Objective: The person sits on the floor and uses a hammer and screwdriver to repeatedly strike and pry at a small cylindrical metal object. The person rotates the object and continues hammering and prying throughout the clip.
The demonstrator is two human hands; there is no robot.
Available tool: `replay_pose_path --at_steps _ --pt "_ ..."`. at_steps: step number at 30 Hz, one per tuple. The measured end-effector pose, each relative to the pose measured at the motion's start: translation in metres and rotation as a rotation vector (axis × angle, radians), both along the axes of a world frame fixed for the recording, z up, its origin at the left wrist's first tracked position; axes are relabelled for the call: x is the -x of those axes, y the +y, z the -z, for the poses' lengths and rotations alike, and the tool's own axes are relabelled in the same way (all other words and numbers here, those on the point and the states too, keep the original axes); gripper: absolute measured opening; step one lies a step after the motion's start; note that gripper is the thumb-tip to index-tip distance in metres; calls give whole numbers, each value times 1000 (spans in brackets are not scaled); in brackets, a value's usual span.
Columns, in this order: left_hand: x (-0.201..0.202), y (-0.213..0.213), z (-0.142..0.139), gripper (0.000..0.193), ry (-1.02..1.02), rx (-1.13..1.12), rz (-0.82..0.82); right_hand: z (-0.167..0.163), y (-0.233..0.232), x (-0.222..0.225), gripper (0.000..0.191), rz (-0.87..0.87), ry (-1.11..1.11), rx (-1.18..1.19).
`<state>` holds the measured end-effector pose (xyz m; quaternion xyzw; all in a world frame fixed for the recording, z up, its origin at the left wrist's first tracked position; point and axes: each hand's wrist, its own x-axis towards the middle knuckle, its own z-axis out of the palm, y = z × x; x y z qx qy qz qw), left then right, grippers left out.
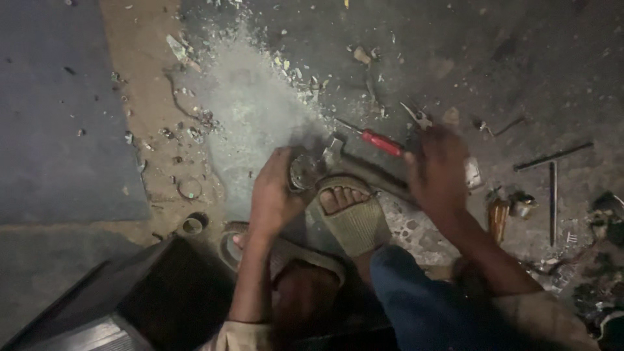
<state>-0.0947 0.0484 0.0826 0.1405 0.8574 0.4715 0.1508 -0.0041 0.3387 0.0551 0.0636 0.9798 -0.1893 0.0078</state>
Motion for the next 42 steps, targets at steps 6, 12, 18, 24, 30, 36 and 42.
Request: replay_pose_path --at_steps 6,12,18,24,30,36,42 --pt "-2 -2 10 62 28 100 -58 29 -21 10 42 -132 -36 64" --pt "-4 -6 28 72 54 364 -66 27 -19 16 39 -54 -87 80" --pt "-4 -3 32 70 -38 431 -109 -13 -38 24 39 -15 128 226" --pt "3 -6 35 74 24 416 -131 -34 -69 51 43 -111 12 645" --pt "-3 -7 44 71 -12 422 -133 -25 -95 62 40 -122 99 722" --pt "-5 -11 49 76 113 444 -78 -5 -65 50 43 -25 -26 738" --pt "-8 -10 50 79 102 194 -108 23 8 24 43 -4 33 -169"
